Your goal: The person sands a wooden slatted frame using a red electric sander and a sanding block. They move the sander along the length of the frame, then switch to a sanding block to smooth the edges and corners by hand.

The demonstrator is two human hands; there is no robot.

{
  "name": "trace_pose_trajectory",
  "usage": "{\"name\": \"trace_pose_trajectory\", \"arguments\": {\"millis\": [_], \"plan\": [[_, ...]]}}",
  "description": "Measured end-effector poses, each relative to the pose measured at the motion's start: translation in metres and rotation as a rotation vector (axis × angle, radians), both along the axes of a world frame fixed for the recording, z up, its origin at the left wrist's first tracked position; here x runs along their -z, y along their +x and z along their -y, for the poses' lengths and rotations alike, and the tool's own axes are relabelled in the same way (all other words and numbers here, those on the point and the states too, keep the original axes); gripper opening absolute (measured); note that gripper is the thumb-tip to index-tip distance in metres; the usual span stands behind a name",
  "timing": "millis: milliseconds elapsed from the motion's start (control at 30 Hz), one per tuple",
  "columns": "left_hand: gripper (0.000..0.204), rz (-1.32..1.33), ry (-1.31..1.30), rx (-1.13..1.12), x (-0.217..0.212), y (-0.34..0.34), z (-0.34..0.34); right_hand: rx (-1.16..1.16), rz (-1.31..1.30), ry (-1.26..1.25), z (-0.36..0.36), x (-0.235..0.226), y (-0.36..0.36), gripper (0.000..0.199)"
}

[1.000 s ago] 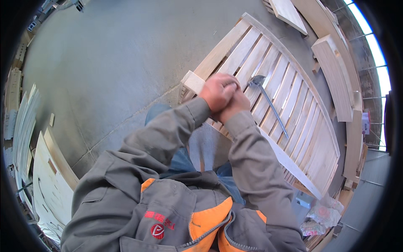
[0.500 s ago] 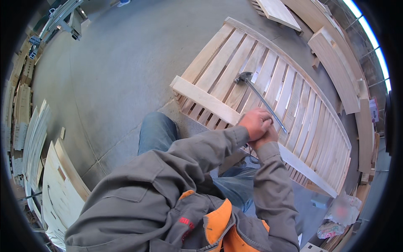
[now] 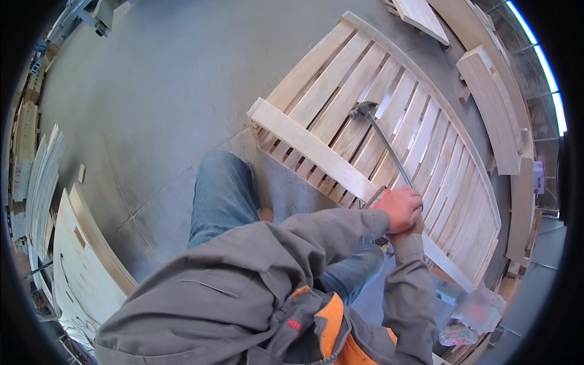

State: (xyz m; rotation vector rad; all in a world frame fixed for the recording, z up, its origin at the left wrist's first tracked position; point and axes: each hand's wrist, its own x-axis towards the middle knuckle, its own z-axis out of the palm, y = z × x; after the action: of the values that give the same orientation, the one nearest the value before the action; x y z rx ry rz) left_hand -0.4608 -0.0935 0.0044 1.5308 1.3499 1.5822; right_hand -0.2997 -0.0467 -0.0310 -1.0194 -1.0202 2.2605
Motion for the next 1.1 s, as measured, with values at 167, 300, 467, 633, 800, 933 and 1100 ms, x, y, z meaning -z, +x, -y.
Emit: {"name": "trace_pose_trajectory", "arguments": {"millis": [167,300,467,633,800,933,1100], "plan": [[0.013,0.054,0.052,-0.111,0.006,-0.068,0.022,0.116,-0.103,-0.365,0.029,-0.041,-0.1,0.049],[0.012,0.059,0.049,-0.158,0.003,-0.117,0.038,-0.018,-0.059,-0.198,0.035,-0.035,-0.14,0.046],[0.012,0.063,0.086,-0.239,-0.001,-0.167,0.057,-0.202,-0.149,-0.046,0.044,-0.031,-0.191,0.04],[0.013,0.044,0.129,-0.316,0.003,-0.216,0.076,-0.389,0.123,0.347,0.053,-0.02,-0.243,0.037],[0.015,0.073,0.142,-0.355,0.0,-0.254,0.089,-0.504,0.399,0.802,0.065,-0.028,-0.289,0.043],[0.016,0.068,0.152,-0.382,0.002,-0.286,0.101,-0.949,0.971,1.982,0.079,-0.065,-0.333,0.044],[0.017,0.076,0.181,-0.417,0.001,-0.32,0.12,-0.844,0.85,2.021,0.094,-0.069,-0.37,0.047]]}}
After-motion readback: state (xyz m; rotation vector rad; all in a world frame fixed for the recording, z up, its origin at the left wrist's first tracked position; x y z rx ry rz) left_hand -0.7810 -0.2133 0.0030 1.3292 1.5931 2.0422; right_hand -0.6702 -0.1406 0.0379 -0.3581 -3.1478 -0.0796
